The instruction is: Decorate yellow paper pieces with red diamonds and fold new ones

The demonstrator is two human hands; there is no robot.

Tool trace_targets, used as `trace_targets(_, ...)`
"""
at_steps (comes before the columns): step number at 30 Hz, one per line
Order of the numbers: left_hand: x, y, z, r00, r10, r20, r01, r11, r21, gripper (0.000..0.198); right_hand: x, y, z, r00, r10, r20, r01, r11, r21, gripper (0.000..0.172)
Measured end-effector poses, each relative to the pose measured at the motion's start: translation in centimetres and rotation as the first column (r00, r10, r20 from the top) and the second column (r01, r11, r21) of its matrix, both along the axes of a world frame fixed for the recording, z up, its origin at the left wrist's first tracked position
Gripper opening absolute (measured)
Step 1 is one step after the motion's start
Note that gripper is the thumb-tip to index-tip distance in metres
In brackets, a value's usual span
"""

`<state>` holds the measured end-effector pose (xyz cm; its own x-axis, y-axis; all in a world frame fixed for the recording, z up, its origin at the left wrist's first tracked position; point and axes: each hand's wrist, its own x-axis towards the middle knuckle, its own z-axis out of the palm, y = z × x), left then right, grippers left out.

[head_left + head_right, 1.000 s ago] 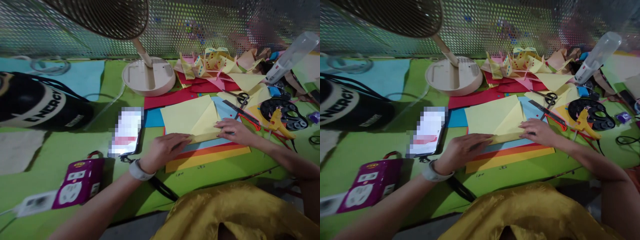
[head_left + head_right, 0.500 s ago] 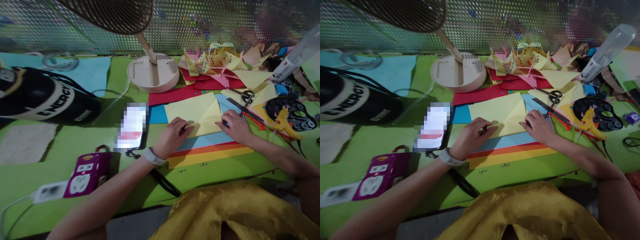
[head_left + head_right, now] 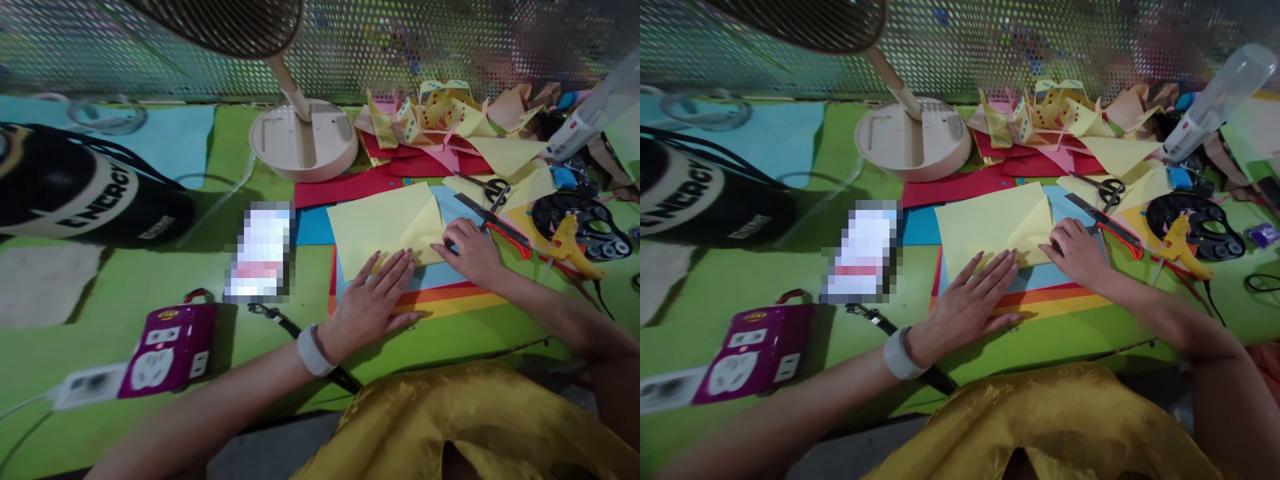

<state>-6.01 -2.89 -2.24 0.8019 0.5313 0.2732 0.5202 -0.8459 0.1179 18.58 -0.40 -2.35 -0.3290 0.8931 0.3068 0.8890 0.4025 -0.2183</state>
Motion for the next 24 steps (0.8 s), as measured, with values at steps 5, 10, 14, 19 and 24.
trace_targets(5,-0.07,0.24,-1.17,0.999,0.027,-0.044,-0.030,0.998,-0.063,0.087,0.05,0.04,-0.10,1.000,-0.007,-0.019,0.007,1.000,0.001,0.027)
trace_targets(10,-0.21,0.35,-1.12,0.999,0.025,-0.029,-0.027,0.996,-0.081,0.088,-0.02,0.08,-0.17,0.999,-0.022,-0.034,0.021,0.999,-0.030,0.029)
trace_targets(14,-0.23,0.38,-1.20,1.000,0.014,0.000,-0.014,0.996,-0.093,0.086,0.10,0.22,-0.13,0.998,-0.037,-0.053,0.032,0.996,-0.089,0.026)
trace_targets(19,-0.24,0.50,-1.10,1.000,0.003,-0.011,-0.004,0.996,-0.094,0.085,0.49,0.50,-0.10,0.989,-0.082,-0.121,0.064,0.987,-0.147,0.021)
trace_targets(24,-0.18,0.49,-0.86,0.999,0.007,-0.033,-0.010,0.996,-0.089,0.084,0.73,0.59,0.08,0.982,-0.089,-0.169,0.064,0.987,-0.146,0.019)
